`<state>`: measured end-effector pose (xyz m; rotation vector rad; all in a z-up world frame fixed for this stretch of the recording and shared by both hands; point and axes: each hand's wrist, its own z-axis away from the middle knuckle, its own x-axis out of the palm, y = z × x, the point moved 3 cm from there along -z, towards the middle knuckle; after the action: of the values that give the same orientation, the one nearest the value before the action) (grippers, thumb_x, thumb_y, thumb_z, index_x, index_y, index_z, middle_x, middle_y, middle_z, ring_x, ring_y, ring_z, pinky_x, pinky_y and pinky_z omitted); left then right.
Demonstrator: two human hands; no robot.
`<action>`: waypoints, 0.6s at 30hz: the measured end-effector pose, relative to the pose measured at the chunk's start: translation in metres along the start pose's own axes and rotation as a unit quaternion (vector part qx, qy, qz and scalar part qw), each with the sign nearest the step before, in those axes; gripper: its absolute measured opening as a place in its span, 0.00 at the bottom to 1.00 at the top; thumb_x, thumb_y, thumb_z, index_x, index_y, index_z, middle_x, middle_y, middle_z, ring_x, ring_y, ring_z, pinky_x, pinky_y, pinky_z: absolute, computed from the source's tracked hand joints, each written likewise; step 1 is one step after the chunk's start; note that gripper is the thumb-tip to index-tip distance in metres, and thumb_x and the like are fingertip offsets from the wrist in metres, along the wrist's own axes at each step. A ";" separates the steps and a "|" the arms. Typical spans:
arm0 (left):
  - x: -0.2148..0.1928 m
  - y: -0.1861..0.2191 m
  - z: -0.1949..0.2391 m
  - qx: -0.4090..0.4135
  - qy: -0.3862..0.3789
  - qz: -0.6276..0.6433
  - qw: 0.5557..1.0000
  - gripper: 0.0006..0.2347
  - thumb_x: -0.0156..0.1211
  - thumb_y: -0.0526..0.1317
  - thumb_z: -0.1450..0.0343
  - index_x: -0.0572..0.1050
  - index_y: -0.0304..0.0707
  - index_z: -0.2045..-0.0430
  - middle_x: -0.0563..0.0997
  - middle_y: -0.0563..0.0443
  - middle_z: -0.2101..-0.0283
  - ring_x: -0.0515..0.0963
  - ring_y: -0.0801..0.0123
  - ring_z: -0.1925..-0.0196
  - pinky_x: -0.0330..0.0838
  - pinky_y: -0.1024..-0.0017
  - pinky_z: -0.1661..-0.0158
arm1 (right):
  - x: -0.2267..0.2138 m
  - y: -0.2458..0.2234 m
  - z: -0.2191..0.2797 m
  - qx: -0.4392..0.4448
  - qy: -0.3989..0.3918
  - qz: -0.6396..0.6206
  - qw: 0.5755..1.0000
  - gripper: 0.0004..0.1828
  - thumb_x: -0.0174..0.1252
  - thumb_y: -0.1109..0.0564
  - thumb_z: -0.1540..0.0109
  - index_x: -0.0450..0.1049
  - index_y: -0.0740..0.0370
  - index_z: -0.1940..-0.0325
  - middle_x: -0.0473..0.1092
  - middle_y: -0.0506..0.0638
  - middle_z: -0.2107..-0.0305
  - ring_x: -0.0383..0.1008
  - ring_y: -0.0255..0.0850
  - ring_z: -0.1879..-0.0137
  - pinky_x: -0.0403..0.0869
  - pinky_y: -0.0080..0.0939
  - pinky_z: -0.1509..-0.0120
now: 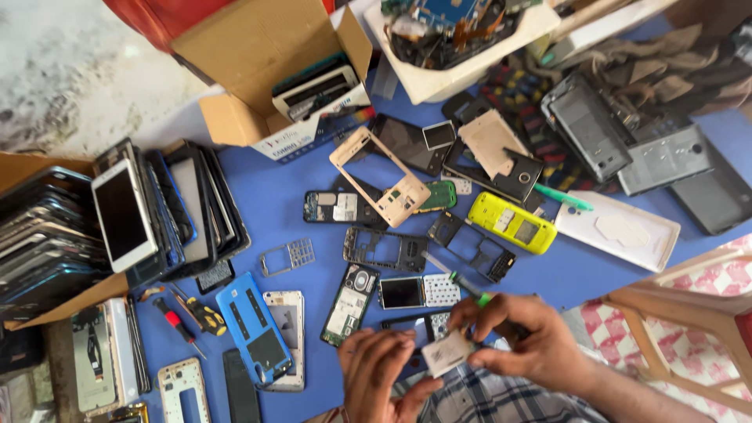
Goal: The person disassembles and reassembles several mobile phones on a cluttered workbench. Using a screwdriver, they remove back covers, separate circuit boards, and handle batteries and phone frames. The person repeatedly picks up, inspects, and places down various phone components throughout the clip.
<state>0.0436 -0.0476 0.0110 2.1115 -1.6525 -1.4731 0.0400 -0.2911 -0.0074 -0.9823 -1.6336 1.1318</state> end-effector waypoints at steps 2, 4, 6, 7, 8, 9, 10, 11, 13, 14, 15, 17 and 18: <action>0.006 0.004 -0.006 -0.020 0.052 0.051 0.997 0.17 0.67 0.47 0.27 0.77 0.31 0.53 0.84 0.43 0.52 0.85 0.56 0.50 0.73 0.54 0.46 | 0.008 0.008 0.004 0.035 -0.002 -0.074 0.997 0.14 0.72 0.63 0.40 0.74 0.67 0.56 0.77 0.60 0.52 0.77 0.48 0.42 0.76 0.47 0.38; 0.006 0.005 -0.012 -0.024 0.073 0.089 0.993 0.14 0.66 0.43 0.28 0.79 0.30 0.55 0.84 0.42 0.53 0.86 0.55 0.52 0.78 0.58 0.50 | 0.012 0.012 0.007 0.067 -0.006 -0.085 0.994 0.13 0.71 0.63 0.39 0.75 0.68 0.55 0.77 0.60 0.53 0.77 0.48 0.43 0.76 0.47 0.38; 0.006 0.003 -0.017 -0.012 0.064 0.114 0.991 0.12 0.69 0.38 0.30 0.79 0.29 0.57 0.84 0.42 0.55 0.85 0.54 0.53 0.81 0.61 0.53 | 0.012 0.014 0.009 0.093 -0.008 -0.033 0.995 0.13 0.70 0.63 0.40 0.76 0.68 0.55 0.79 0.60 0.54 0.79 0.48 0.46 0.77 0.46 0.41; 0.007 0.001 -0.017 -0.023 0.053 0.138 0.989 0.11 0.70 0.36 0.31 0.79 0.30 0.58 0.84 0.42 0.56 0.86 0.55 0.54 0.81 0.63 0.54 | 0.013 0.015 0.010 0.097 -0.021 -0.016 0.995 0.12 0.69 0.61 0.39 0.77 0.67 0.55 0.80 0.58 0.54 0.81 0.47 0.46 0.78 0.46 0.42; 0.008 0.001 -0.016 -0.036 0.042 0.164 0.985 0.11 0.72 0.34 0.31 0.80 0.30 0.59 0.83 0.43 0.57 0.86 0.57 0.55 0.81 0.64 0.55 | 0.013 0.016 0.010 0.102 -0.033 0.002 0.994 0.11 0.68 0.59 0.38 0.77 0.66 0.55 0.81 0.57 0.55 0.83 0.47 0.46 0.80 0.45 0.42; 0.009 0.000 -0.014 -0.048 0.032 0.189 0.980 0.11 0.74 0.32 0.32 0.80 0.31 0.60 0.83 0.43 0.59 0.86 0.58 0.56 0.82 0.66 0.56 | 0.014 0.017 0.010 0.107 -0.046 0.020 0.993 0.10 0.67 0.58 0.37 0.77 0.65 0.56 0.83 0.55 0.55 0.86 0.46 0.47 0.82 0.45 0.43; 0.012 -0.002 -0.013 -0.064 0.033 0.201 0.977 0.10 0.75 0.31 0.33 0.80 0.31 0.61 0.83 0.43 0.60 0.87 0.59 0.57 0.82 0.67 0.57 | 0.014 0.015 0.008 0.080 -0.045 0.060 0.994 0.09 0.67 0.57 0.37 0.78 0.64 0.56 0.83 0.54 0.55 0.84 0.46 0.46 0.81 0.45 0.43; 0.014 -0.003 -0.010 -0.080 0.034 0.213 0.973 0.10 0.75 0.30 0.33 0.81 0.31 0.62 0.84 0.43 0.62 0.87 0.60 0.59 0.82 0.68 0.59 | 0.015 0.013 0.006 0.053 -0.045 0.100 0.993 0.09 0.67 0.57 0.36 0.79 0.64 0.55 0.83 0.53 0.55 0.83 0.45 0.46 0.81 0.45 0.42; 0.018 -0.010 -0.005 -0.106 0.027 0.242 0.964 0.09 0.75 0.29 0.33 0.81 0.30 0.63 0.84 0.42 0.63 0.88 0.61 0.60 0.83 0.68 0.59 | 0.015 0.010 0.004 0.033 -0.037 0.145 0.988 0.09 0.68 0.57 0.37 0.81 0.64 0.55 0.83 0.53 0.55 0.81 0.46 0.46 0.80 0.46 0.42; 0.019 -0.013 0.000 -0.120 0.021 0.258 0.958 0.08 0.74 0.29 0.32 0.81 0.29 0.63 0.84 0.41 0.63 0.88 0.61 0.59 0.83 0.68 0.59 | 0.016 0.010 0.006 0.042 -0.032 0.150 0.987 0.11 0.69 0.57 0.38 0.81 0.64 0.55 0.83 0.53 0.55 0.80 0.47 0.46 0.80 0.47 0.43; 0.021 -0.016 0.004 -0.133 0.015 0.274 0.952 0.08 0.73 0.29 0.32 0.81 0.27 0.63 0.84 0.40 0.63 0.89 0.61 0.59 0.84 0.67 0.58 | 0.016 0.009 0.007 0.050 -0.027 0.155 0.986 0.12 0.70 0.57 0.40 0.81 0.64 0.55 0.83 0.54 0.56 0.80 0.48 0.46 0.79 0.48 0.43; 0.026 -0.021 0.011 -0.159 0.024 0.256 0.953 0.08 0.74 0.31 0.32 0.80 0.28 0.65 0.85 0.40 0.64 0.89 0.62 0.60 0.84 0.69 0.59 | 0.017 0.008 0.004 0.022 -0.024 0.184 0.982 0.12 0.71 0.58 0.41 0.81 0.64 0.56 0.82 0.54 0.57 0.80 0.49 0.48 0.78 0.49 0.45; 0.029 -0.024 0.013 -0.171 0.029 0.247 0.953 0.08 0.74 0.31 0.33 0.80 0.28 0.65 0.85 0.40 0.64 0.89 0.62 0.60 0.84 0.69 0.59 | 0.018 0.007 0.003 0.008 -0.022 0.198 0.980 0.13 0.72 0.58 0.42 0.81 0.64 0.56 0.82 0.54 0.57 0.80 0.49 0.48 0.78 0.49 0.45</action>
<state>0.0494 -0.0543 -0.0275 1.4150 -1.6024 -1.3896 0.0325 -0.2736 -0.0112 -1.3198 -1.4963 1.4350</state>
